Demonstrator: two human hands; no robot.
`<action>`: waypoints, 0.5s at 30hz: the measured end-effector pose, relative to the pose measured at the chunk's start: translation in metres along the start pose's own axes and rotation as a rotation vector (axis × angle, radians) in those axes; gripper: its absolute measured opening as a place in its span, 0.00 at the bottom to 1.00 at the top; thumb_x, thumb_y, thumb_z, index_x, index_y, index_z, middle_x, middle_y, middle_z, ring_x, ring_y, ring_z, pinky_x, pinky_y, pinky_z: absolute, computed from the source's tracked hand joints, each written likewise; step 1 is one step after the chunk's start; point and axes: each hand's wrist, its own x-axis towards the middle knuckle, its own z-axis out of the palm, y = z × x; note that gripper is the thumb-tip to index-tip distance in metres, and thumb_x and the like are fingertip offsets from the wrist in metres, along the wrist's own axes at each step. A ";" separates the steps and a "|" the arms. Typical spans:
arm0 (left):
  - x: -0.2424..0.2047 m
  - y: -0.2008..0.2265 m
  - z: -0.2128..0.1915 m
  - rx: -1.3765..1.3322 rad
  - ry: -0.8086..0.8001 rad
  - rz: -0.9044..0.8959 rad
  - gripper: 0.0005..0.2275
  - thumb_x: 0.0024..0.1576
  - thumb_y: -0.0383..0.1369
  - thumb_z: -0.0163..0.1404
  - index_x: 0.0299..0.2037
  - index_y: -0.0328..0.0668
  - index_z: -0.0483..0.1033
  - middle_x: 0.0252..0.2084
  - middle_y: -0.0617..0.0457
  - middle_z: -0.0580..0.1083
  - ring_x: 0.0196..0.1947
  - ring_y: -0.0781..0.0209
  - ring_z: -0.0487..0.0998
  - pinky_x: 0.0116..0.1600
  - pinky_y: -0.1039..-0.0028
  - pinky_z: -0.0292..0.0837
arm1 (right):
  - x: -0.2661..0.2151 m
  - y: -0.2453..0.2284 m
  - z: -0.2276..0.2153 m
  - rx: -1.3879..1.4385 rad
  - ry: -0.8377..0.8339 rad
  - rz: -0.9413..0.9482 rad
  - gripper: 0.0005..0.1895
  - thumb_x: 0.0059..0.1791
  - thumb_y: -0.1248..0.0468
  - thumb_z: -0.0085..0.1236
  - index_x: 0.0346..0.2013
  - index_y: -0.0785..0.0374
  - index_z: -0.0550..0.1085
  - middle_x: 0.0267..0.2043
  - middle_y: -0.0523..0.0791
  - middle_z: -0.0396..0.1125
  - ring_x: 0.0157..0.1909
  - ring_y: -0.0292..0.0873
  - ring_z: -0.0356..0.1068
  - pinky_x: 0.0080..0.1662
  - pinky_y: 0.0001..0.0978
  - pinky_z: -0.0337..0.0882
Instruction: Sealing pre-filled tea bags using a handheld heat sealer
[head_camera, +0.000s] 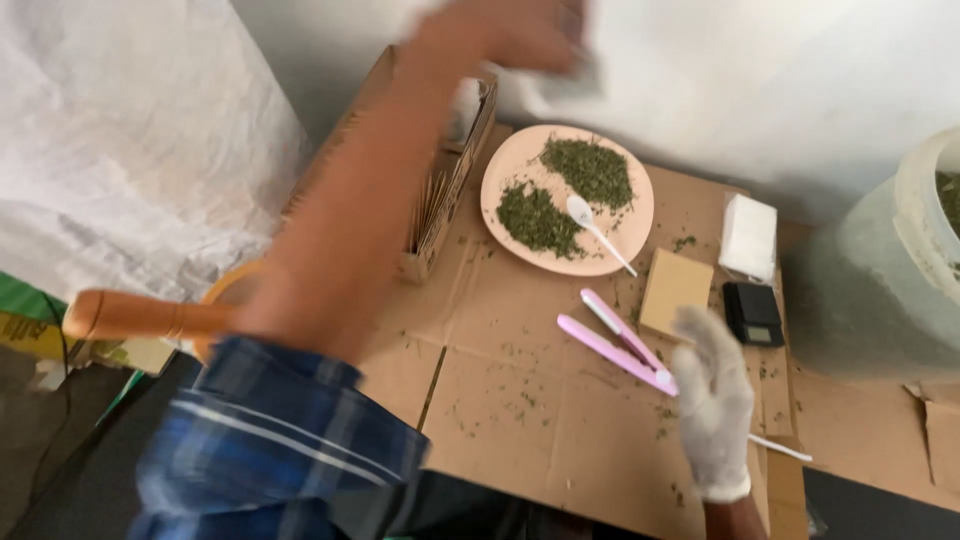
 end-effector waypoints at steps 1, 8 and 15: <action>0.003 0.027 0.024 -0.067 0.000 0.054 0.15 0.55 0.38 0.58 0.53 0.58 0.79 0.53 0.58 0.82 0.50 0.60 0.82 0.49 0.62 0.75 | 0.002 -0.017 0.000 0.132 0.040 0.106 0.36 0.56 0.47 0.52 0.74 0.65 0.67 0.71 0.50 0.71 0.70 0.48 0.72 0.72 0.44 0.71; -0.095 0.164 0.167 -0.310 -0.336 0.173 0.05 0.58 0.27 0.51 0.38 0.52 0.77 0.45 0.57 0.82 0.41 0.62 0.82 0.46 0.69 0.78 | 0.007 0.019 -0.010 0.402 0.051 0.115 0.47 0.52 0.46 0.53 0.83 0.62 0.56 0.80 0.57 0.60 0.79 0.55 0.63 0.72 0.52 0.68; -0.138 0.143 0.216 -0.419 -0.281 0.236 0.07 0.62 0.38 0.56 0.46 0.53 0.83 0.48 0.58 0.84 0.47 0.61 0.84 0.47 0.67 0.73 | 0.005 0.026 -0.003 0.249 -0.151 0.441 0.28 0.53 0.57 0.60 0.68 0.59 0.76 0.60 0.45 0.74 0.62 0.41 0.72 0.62 0.38 0.73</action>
